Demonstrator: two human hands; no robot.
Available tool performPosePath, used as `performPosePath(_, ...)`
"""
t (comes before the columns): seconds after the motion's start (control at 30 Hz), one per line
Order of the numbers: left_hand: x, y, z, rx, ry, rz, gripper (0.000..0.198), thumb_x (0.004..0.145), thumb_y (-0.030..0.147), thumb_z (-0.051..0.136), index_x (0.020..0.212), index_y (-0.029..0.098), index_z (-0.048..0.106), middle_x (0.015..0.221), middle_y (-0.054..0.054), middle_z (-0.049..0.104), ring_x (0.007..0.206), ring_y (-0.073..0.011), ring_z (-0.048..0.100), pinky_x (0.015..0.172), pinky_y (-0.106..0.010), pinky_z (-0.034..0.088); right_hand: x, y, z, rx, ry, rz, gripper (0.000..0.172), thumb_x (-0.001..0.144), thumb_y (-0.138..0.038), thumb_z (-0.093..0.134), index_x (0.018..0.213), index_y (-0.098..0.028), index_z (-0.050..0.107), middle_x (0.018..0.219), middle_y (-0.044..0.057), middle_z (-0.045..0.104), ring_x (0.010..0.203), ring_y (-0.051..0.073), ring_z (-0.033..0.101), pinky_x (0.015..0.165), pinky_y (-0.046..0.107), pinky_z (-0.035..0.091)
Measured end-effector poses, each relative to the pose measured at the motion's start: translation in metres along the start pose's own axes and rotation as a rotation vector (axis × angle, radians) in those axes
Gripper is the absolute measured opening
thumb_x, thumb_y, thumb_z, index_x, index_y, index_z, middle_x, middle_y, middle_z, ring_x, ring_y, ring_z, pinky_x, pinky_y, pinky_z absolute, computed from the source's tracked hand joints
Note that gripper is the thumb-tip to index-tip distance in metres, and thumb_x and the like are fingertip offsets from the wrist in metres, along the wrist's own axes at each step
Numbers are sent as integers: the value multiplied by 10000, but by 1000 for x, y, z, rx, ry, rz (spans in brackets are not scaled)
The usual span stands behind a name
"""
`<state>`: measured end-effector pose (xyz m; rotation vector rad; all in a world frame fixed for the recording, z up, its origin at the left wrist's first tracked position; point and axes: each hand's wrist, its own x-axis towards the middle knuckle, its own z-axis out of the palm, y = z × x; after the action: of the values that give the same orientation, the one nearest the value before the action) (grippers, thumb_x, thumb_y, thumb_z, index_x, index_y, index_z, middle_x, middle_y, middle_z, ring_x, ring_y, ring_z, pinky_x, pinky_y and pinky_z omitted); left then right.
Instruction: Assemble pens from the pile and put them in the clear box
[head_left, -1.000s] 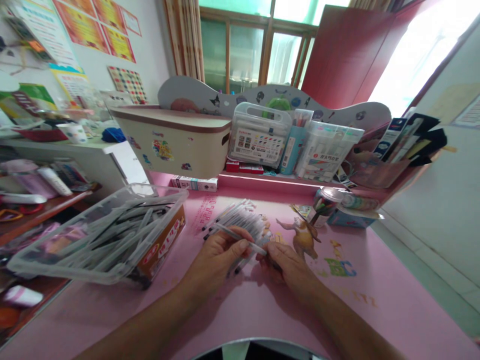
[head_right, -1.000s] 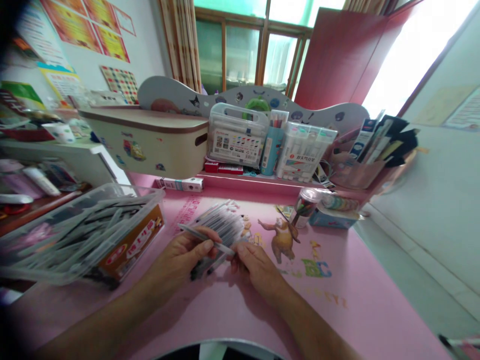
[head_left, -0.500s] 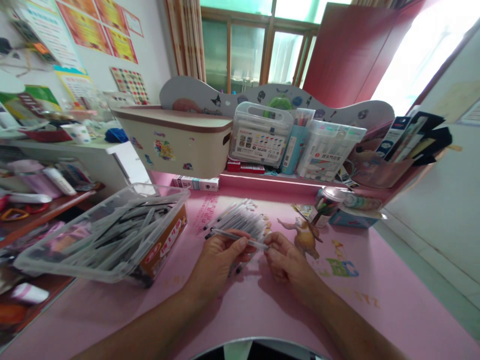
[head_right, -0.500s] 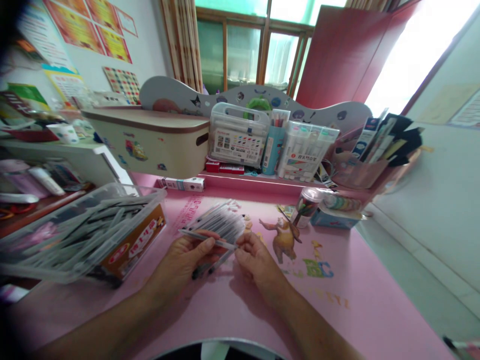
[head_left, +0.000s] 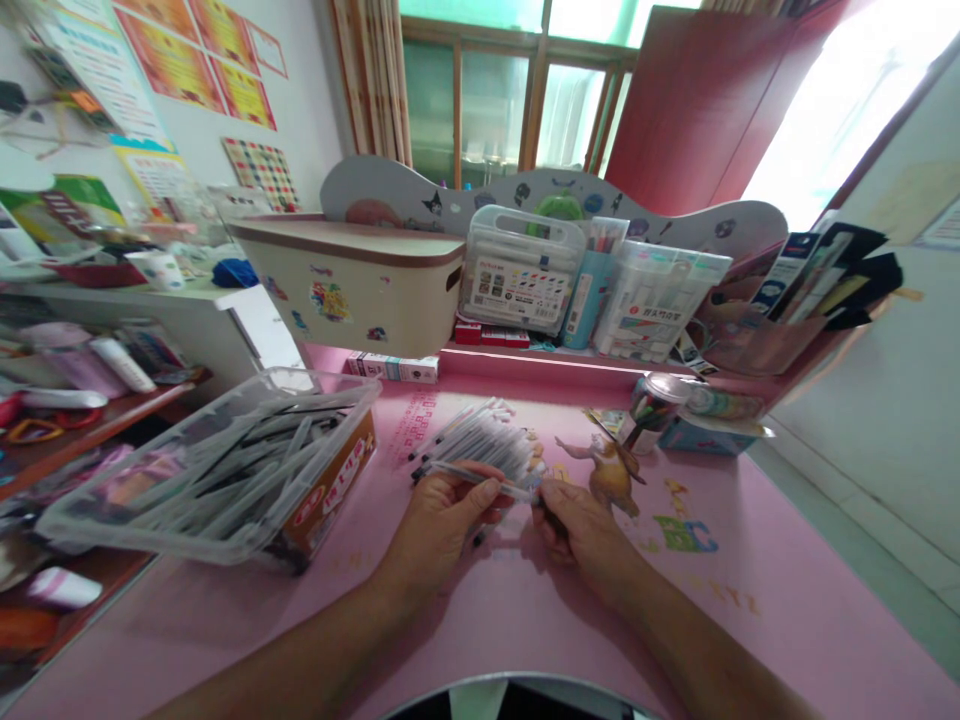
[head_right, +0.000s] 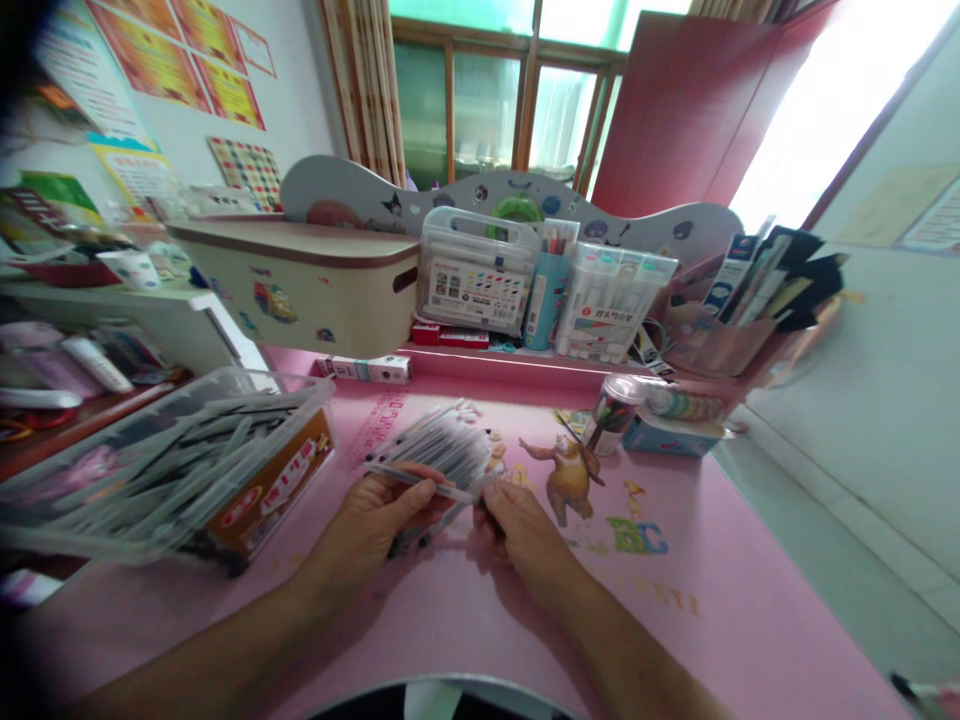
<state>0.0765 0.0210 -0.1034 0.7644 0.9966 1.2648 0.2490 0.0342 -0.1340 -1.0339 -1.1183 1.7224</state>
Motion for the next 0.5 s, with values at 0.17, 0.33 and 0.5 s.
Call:
performPosePath(0.17,1,-2,-2,-2,-6,3,235,647,298,824,792,155,706,747,-57,750,696,-157,689,638,-229,514,-1,-2,0,80,-66,-18,424,708,-506,783,776,-202,495,542,-98,416,392,31,256,368,167,147)
performPosePath(0.33,3,-4,-3,-18,19,10,222,648,276,818,788,151,700,770,-65,754,699,-163,695,629,-228,511,0,-1,-1,0,-1,13,497,807,-647,616,753,-155,567,547,-55,460,388,31,296,367,174,152)
performPosePath(0.5,2,-3,-1,-19,15,16,207,647,267,813,776,148,703,750,-64,748,684,-162,686,630,-236,512,0,-4,0,60,-59,18,433,690,-524,784,733,-189,512,511,-92,413,373,28,266,357,165,140)
